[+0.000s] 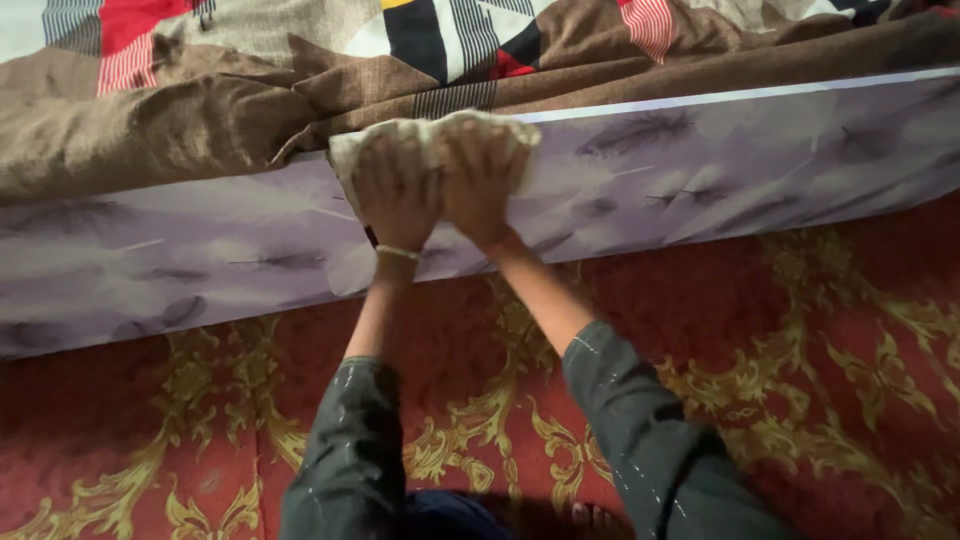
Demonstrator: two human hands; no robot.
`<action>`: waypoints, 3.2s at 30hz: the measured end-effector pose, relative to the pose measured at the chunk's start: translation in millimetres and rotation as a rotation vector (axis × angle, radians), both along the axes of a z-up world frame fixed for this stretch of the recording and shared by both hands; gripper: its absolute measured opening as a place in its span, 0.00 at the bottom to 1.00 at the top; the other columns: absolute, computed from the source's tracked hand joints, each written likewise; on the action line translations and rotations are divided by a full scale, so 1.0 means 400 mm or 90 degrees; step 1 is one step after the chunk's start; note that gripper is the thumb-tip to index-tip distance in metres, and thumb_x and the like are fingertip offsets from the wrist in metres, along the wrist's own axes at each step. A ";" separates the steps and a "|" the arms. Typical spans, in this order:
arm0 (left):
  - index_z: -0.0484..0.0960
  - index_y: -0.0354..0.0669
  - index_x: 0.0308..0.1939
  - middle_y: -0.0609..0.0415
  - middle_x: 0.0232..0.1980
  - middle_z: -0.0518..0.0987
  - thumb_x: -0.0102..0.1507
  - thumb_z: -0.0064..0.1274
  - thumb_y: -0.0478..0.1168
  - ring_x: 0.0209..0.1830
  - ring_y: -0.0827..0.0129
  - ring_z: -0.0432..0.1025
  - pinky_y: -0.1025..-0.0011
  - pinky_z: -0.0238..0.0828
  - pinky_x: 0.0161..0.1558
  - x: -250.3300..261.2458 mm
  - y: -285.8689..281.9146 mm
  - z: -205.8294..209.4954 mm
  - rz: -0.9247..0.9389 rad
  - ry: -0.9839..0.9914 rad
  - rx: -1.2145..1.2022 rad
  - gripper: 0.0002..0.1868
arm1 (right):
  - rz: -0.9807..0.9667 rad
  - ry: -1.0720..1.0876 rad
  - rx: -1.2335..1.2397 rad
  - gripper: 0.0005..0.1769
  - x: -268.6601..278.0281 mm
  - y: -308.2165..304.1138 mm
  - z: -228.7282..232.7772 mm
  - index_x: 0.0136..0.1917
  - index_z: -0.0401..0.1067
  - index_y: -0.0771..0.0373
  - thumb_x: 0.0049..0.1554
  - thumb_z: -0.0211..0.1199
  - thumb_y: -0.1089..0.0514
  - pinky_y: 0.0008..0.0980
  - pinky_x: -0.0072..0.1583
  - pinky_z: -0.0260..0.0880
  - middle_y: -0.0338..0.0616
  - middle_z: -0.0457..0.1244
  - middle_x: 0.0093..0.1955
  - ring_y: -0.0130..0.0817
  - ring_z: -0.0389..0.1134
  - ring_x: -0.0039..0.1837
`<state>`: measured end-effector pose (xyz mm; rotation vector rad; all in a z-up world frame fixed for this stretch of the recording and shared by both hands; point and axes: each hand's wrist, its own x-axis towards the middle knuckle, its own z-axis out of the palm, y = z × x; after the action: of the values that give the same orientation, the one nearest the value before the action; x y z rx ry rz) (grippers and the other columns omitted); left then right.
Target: The person wipes the side of a bed frame with a cloth. They move along the length of the bed, scrubbing the surface with both hands.
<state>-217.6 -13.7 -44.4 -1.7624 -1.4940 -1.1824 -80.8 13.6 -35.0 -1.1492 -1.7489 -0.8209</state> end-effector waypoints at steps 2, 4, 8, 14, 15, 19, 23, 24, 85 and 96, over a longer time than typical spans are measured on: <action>0.67 0.44 0.75 0.34 0.77 0.60 0.77 0.45 0.56 0.77 0.35 0.58 0.38 0.56 0.74 -0.023 -0.016 -0.013 0.017 0.002 -0.010 0.29 | 0.030 -0.018 -0.017 0.27 -0.011 -0.019 0.013 0.79 0.62 0.49 0.69 0.49 0.44 0.76 0.79 0.25 0.47 0.45 0.84 0.56 0.36 0.85; 0.64 0.45 0.78 0.35 0.80 0.57 0.78 0.44 0.56 0.79 0.34 0.55 0.38 0.53 0.76 -0.012 -0.018 -0.024 0.034 0.009 -0.020 0.29 | 0.084 -0.004 -0.067 0.26 0.001 -0.046 0.017 0.76 0.65 0.51 0.67 0.53 0.45 0.77 0.78 0.27 0.46 0.50 0.82 0.56 0.41 0.85; 0.56 0.43 0.80 0.33 0.81 0.51 0.78 0.39 0.57 0.81 0.34 0.47 0.34 0.43 0.77 0.051 0.001 -0.049 0.065 -0.059 0.019 0.33 | 0.083 -0.072 -0.026 0.24 0.056 -0.042 0.029 0.76 0.69 0.47 0.68 0.54 0.47 0.68 0.79 0.32 0.42 0.52 0.81 0.49 0.44 0.83; 0.46 0.40 0.83 0.32 0.83 0.43 0.79 0.35 0.56 0.83 0.31 0.40 0.32 0.34 0.79 0.192 0.032 -0.092 0.091 -0.124 0.050 0.35 | 0.086 -0.089 0.008 0.22 0.157 -0.025 0.019 0.73 0.72 0.43 0.67 0.59 0.44 0.63 0.78 0.38 0.38 0.54 0.80 0.45 0.48 0.81; 0.46 0.39 0.83 0.32 0.83 0.42 0.78 0.34 0.56 0.83 0.30 0.40 0.31 0.34 0.78 0.221 0.038 -0.102 0.083 -0.128 0.049 0.36 | 0.080 -0.096 0.016 0.22 0.185 -0.021 0.015 0.72 0.72 0.43 0.67 0.59 0.44 0.63 0.78 0.39 0.39 0.54 0.79 0.45 0.48 0.81; 0.48 0.39 0.81 0.30 0.82 0.44 0.77 0.35 0.55 0.81 0.26 0.43 0.28 0.35 0.77 0.350 0.061 -0.156 0.067 -0.136 0.033 0.35 | 0.060 -0.105 0.037 0.20 0.317 0.009 -0.033 0.69 0.73 0.42 0.65 0.61 0.43 0.64 0.77 0.42 0.37 0.56 0.77 0.46 0.47 0.81; 0.55 0.40 0.78 0.27 0.78 0.51 0.75 0.42 0.56 0.76 0.24 0.50 0.26 0.42 0.72 0.505 0.101 -0.208 0.046 -0.118 0.005 0.34 | 0.033 -0.105 0.000 0.19 0.496 0.060 -0.119 0.68 0.72 0.46 0.66 0.61 0.44 0.69 0.77 0.41 0.42 0.52 0.79 0.51 0.46 0.82; 0.59 0.41 0.76 0.28 0.77 0.53 0.73 0.45 0.55 0.75 0.24 0.52 0.26 0.43 0.71 0.547 0.103 -0.209 0.034 -0.116 -0.002 0.34 | 0.015 -0.105 -0.005 0.21 0.538 0.074 -0.143 0.68 0.71 0.48 0.65 0.60 0.43 0.71 0.77 0.39 0.45 0.50 0.79 0.53 0.45 0.81; 0.63 0.31 0.67 0.22 0.74 0.56 0.71 0.44 0.48 0.75 0.25 0.50 0.28 0.41 0.72 0.480 0.011 -0.299 -0.014 -0.080 -0.072 0.28 | 0.072 -0.244 -0.035 0.23 0.485 0.017 -0.132 0.69 0.74 0.38 0.61 0.60 0.42 0.54 0.65 0.49 0.29 0.59 0.75 0.36 0.53 0.77; 0.71 0.48 0.73 0.52 0.77 0.67 0.70 0.46 0.43 0.70 0.61 0.68 0.51 0.67 0.56 0.790 0.035 -0.185 -0.165 0.036 -0.109 0.26 | -0.033 -0.062 -0.066 0.27 0.878 0.092 -0.297 0.71 0.62 0.65 0.65 0.57 0.48 0.80 0.78 0.33 0.59 0.48 0.80 0.63 0.40 0.82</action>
<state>98.4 0.1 -118.6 -2.1396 -1.4010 -1.1439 270.5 50.3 -153.7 -1.2469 -1.8669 -0.8374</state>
